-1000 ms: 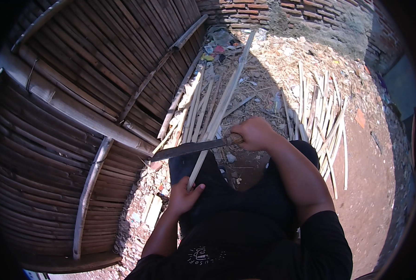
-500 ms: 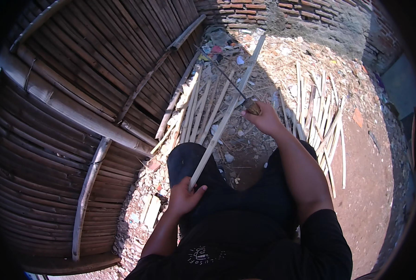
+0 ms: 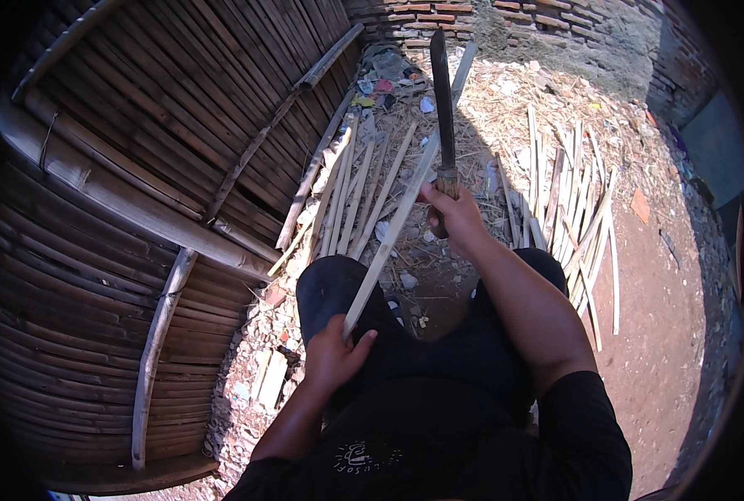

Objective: The person uses a knife to shave and smooth thin bamboo strips while sitting on the ground.

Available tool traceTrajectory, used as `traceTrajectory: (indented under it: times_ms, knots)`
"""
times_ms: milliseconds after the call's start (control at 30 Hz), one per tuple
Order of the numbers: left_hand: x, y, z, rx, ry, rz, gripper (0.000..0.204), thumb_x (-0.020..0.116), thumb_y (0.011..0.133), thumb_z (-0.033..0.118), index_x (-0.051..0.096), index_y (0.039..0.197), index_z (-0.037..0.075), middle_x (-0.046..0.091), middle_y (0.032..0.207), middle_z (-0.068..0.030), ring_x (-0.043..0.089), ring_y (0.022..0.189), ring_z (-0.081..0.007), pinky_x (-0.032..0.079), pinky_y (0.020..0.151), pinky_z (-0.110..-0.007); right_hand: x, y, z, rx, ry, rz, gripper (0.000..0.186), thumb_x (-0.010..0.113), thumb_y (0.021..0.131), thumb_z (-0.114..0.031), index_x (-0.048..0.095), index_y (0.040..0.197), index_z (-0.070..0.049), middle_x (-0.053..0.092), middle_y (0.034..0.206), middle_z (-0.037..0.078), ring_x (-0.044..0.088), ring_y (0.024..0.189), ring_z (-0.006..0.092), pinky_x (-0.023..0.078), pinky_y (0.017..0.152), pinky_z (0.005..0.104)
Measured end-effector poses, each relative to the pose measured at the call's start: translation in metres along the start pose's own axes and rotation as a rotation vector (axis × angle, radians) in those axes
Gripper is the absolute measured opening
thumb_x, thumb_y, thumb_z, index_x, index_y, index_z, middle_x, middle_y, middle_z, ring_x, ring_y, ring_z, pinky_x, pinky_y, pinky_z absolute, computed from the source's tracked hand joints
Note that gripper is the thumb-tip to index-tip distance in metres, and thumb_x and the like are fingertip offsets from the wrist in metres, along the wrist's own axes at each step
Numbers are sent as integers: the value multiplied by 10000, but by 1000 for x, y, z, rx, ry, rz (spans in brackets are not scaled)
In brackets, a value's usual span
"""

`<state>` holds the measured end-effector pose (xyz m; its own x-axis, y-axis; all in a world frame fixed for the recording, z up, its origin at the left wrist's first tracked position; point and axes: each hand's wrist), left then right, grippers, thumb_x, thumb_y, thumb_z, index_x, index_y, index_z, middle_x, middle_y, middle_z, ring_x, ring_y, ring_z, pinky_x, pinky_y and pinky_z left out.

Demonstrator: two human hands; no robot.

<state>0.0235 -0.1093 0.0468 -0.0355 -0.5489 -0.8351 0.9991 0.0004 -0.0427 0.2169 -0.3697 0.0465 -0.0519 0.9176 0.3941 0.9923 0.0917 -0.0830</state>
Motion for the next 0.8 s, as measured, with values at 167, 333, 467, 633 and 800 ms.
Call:
traceTrajectory:
  times_ms: [167,333,467,633,800]
  knots:
    - [0,2,8,-12,27,-61,478,791,879,443,611,1017,23,636,714,-117,682,658,-349,529,596,-449,-4,5,2,-101,43,55,347,832,890,-261,526,933,-104,532,667,-14,513,528,74,361,435,256]
    - [1,-7,1,283,60,195,521,797,876,412,638,1165,9,651,1036,-180,683,899,-349,557,768,-425,-5,4,0,-116,-43,167,338,854,853,-190,530,882,-98,557,693,-4,530,552,85,419,494,264]
    - [-46,-24,11,455,-236,-270,549,745,928,437,661,1278,23,612,1225,-164,642,1027,-311,532,890,-409,-3,5,-5,-193,-87,322,290,827,858,-117,539,821,-119,537,639,-25,506,499,78,367,463,241]
    - [-49,-35,12,732,-556,-846,587,593,1017,543,680,1295,33,588,1280,-172,622,1078,-316,494,944,-445,-4,8,-5,-195,-30,312,304,829,850,-103,527,819,-120,557,655,-16,528,515,83,370,458,246]
    - [-76,-28,20,846,-729,-1060,600,541,1034,577,709,1189,22,581,1309,-205,611,1108,-357,479,960,-463,-9,13,1,-190,-77,335,303,830,847,-103,528,843,-114,569,681,-6,539,532,87,372,458,254]
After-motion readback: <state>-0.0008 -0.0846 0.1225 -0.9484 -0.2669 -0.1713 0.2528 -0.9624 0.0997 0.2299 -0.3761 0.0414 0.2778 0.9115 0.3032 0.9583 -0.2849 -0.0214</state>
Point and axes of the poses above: each hand's wrist, its own y-axis towards the middle knuckle, its own x-axis out of the palm, z = x × y
